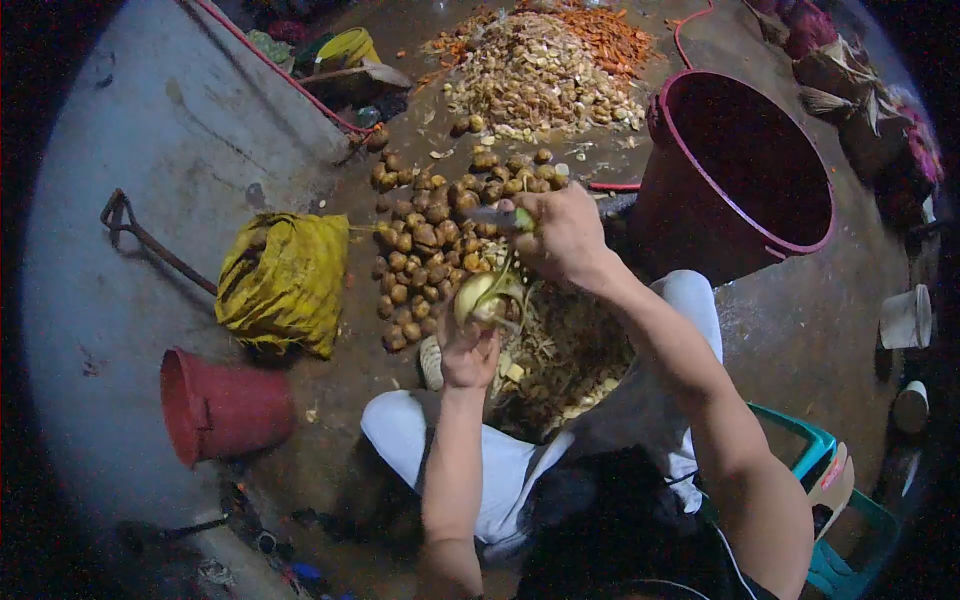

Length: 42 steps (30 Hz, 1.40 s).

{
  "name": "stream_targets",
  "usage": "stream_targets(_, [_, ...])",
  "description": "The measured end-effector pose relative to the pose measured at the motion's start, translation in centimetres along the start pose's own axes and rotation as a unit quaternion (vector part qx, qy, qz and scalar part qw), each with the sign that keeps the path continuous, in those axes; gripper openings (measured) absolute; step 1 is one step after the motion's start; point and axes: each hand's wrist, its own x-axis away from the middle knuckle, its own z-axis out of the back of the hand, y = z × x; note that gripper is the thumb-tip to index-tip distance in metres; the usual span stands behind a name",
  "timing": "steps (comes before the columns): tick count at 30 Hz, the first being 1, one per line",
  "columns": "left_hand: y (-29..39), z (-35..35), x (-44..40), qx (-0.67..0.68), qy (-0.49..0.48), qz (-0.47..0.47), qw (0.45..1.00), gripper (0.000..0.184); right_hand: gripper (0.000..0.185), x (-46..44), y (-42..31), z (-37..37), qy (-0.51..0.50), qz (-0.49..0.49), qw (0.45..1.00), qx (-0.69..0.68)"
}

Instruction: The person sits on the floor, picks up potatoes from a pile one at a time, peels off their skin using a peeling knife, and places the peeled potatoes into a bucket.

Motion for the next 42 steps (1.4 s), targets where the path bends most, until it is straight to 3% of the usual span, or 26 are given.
stream_targets(1, [-0.1, -0.8, 0.3, -0.029, 0.022, -0.025, 0.999, 0.070, 0.023, 0.4, -0.5, 0.3, 0.073, 0.067, 0.995, -0.006])
stream_targets(2, [-0.1, -1.2, 0.6, -0.061, 0.044, -0.049, 0.996, 0.070, 0.023, 0.3, 0.5, -0.5, 0.070, 0.065, 0.995, -0.009])
stream_targets(4, [-0.7, 0.3, 0.0, -0.001, 0.005, -0.061, 0.998, 0.072, 0.025, -0.9, 4.7, -2.6, 0.041, -0.067, 0.996, 0.032])
stream_targets(5, [-0.2, -0.1, 0.1, 0.071, 0.011, -0.018, 0.997, 0.074, 0.025, -1.3, 4.6, -2.5, 0.029, -0.119, 0.992, -0.032])
stream_targets(8, [-0.3, -0.7, 0.3, 0.162, 0.071, 0.008, 0.984, 0.079, 0.033, -0.7, 2.3, -2.4, 0.011, -0.077, 0.995, -0.058])
stream_targets(10, [-0.8, 0.2, 0.6, 0.061, 0.042, -0.025, 0.997, 0.080, 0.032, -0.1, -0.4, -0.3, -0.006, -0.044, 0.998, -0.047])
stream_targets(12, [-0.6, 0.0, 0.8, 0.068, 0.079, 0.004, 0.995, 0.078, 0.032, 0.2, -1.0, -0.2, 0.059, 0.046, 0.997, -0.014])
stream_targets(14, [-0.3, 0.4, 0.7, 0.004, 0.064, 0.039, 0.997, 0.075, 0.034, 0.1, -0.7, -0.2, 0.076, 0.043, 0.996, -0.010])
stream_targets(16, [0.9, -0.3, 0.6, -0.023, 0.042, 0.049, 0.998, 0.076, 0.019, -0.1, -0.3, 0.1, 0.069, 0.038, 0.997, 0.005])
stream_targets(19, [2.0, -1.9, 0.1, -0.223, -0.025, 0.064, 0.972, 0.084, 0.018, 0.0, 0.2, -0.1, 0.041, 0.072, 0.997, 0.006])
stream_targets(22, [2.6, -2.3, 0.3, -0.301, -0.052, 0.074, 0.949, 0.087, 0.025, 0.3, 0.1, 0.5, 0.045, 0.107, 0.993, 0.028])
stream_targets(24, [2.4, -3.1, 0.2, -0.281, -0.054, 0.050, 0.957, 0.088, 0.027, -0.3, 2.1, -0.5, 0.058, 0.101, 0.993, 0.017])
stream_targets(27, [2.2, -2.4, -0.1, -0.147, -0.088, 0.027, 0.985, 0.084, 0.031, -1.5, 5.2, -2.3, -0.024, -0.070, 0.997, 0.001])
stream_targets(30, [1.8, -1.6, -0.4, -0.165, -0.019, 0.036, 0.986, 0.083, 0.030, -0.3, 1.5, 0.1, -0.022, -0.015, 0.998, -0.057])
stream_targets(31, [1.8, -1.9, -0.4, -0.191, -0.035, 0.035, 0.980, 0.082, 0.030, 0.0, 0.9, -0.1, 0.008, 0.027, 0.999, -0.028])
stream_targets(34, [1.6, -2.1, -0.3, -0.216, -0.061, 0.015, 0.974, 0.080, 0.030, -0.4, 2.0, 0.2, 0.017, -0.048, 0.997, -0.062])
stream_targets(35, [1.6, -2.2, 0.0, -0.172, -0.062, 0.027, 0.983, 0.082, 0.021, -1.1, 4.6, -1.5, 0.046, -0.020, 0.998, 0.028])
stream_targets(36, [1.5, -2.3, 0.3, -0.172, -0.063, 0.026, 0.983, 0.082, 0.021, -1.0, 4.6, -1.4, 0.047, -0.019, 0.998, 0.028])
stream_targets(38, [1.6, -2.5, 0.4, -0.121, -0.052, 0.021, 0.991, 0.085, 0.020, -0.8, 4.2, -1.4, 0.016, -0.085, 0.988, -0.130])
stream_targets(40, [1.1, -2.0, 0.1, -0.132, -0.033, 0.023, 0.991, 0.087, 0.022, 0.1, 1.2, -0.1, 0.048, 0.028, 0.997, -0.051])
stream_targets(42, [1.5, -2.4, -0.1, -0.213, -0.046, 0.055, 0.974, 0.086, 0.021, 0.3, 0.1, 0.4, 0.073, 0.076, 0.994, -0.037])
